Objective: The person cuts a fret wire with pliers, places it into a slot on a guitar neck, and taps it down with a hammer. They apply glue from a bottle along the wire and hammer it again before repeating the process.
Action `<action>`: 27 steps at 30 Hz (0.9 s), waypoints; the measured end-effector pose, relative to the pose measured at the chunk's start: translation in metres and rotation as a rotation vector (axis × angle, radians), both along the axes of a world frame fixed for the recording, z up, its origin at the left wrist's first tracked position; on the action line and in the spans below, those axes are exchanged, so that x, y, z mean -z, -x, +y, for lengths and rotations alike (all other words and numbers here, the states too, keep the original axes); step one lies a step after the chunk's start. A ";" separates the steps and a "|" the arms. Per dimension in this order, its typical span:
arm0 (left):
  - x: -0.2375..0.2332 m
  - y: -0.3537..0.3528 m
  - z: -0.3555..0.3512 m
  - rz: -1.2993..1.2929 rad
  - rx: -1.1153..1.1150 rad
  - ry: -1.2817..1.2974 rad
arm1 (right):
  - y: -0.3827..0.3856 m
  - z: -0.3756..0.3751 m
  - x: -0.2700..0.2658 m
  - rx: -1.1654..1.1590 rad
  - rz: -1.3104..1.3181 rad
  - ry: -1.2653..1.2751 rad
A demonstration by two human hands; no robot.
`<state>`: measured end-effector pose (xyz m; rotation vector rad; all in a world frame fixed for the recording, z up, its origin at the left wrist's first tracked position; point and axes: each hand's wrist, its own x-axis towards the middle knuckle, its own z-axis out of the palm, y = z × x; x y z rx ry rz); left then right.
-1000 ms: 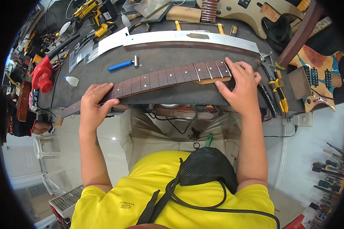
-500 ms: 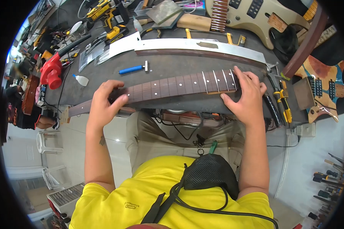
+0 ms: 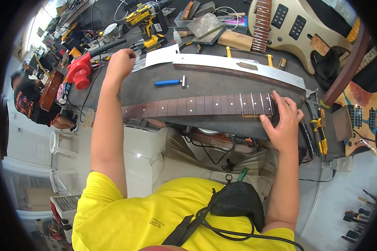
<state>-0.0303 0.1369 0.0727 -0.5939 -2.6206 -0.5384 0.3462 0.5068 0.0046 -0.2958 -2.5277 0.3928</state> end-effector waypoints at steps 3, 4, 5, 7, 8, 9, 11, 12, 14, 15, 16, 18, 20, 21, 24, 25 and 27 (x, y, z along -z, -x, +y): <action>0.012 0.023 -0.001 -0.143 0.035 0.387 | 0.000 0.001 -0.002 0.002 0.000 0.010; 0.017 0.030 -0.001 -0.139 0.038 0.385 | 0.001 0.001 -0.002 0.002 0.011 0.004; 0.025 0.038 0.000 -0.106 0.077 0.453 | 0.000 0.001 -0.001 0.006 0.019 0.000; 0.034 0.050 0.000 -0.087 0.135 0.547 | 0.001 0.001 -0.002 0.002 0.028 0.002; 0.031 0.057 0.000 -0.112 0.168 0.582 | 0.000 0.002 -0.002 -0.007 0.037 0.002; 0.028 0.062 0.002 -0.137 0.170 0.641 | 0.000 0.002 -0.003 -0.008 0.051 -0.026; 0.012 0.052 0.015 -0.178 0.169 0.705 | -0.001 0.002 -0.003 -0.001 0.051 -0.018; 0.006 0.043 0.019 -0.189 0.156 0.708 | -0.002 0.002 -0.003 -0.004 0.058 -0.010; 0.011 0.047 0.022 -0.162 0.180 0.730 | -0.002 0.003 -0.003 0.007 0.052 -0.013; 0.013 0.052 0.018 -0.138 0.184 0.761 | -0.002 0.003 -0.003 0.001 0.051 -0.005; 0.018 0.062 0.012 -0.136 0.187 0.760 | -0.002 0.002 -0.003 0.004 0.051 -0.006; 0.023 0.067 0.009 -0.059 0.220 0.795 | -0.002 0.002 -0.003 0.001 0.046 -0.010; 0.016 0.061 0.006 -0.045 0.163 0.755 | -0.002 0.003 -0.004 -0.001 0.043 -0.012; 0.006 0.051 0.006 -0.030 0.103 0.719 | -0.002 0.003 -0.003 -0.005 0.042 -0.009; -0.013 0.033 0.001 -0.009 -0.008 0.635 | -0.002 0.004 -0.004 -0.007 0.034 -0.012; -0.016 0.023 -0.004 0.081 0.056 0.515 | -0.002 0.004 -0.004 -0.011 0.034 -0.017; -0.025 -0.016 -0.006 -0.056 0.160 0.044 | -0.002 0.005 -0.003 -0.020 0.048 -0.007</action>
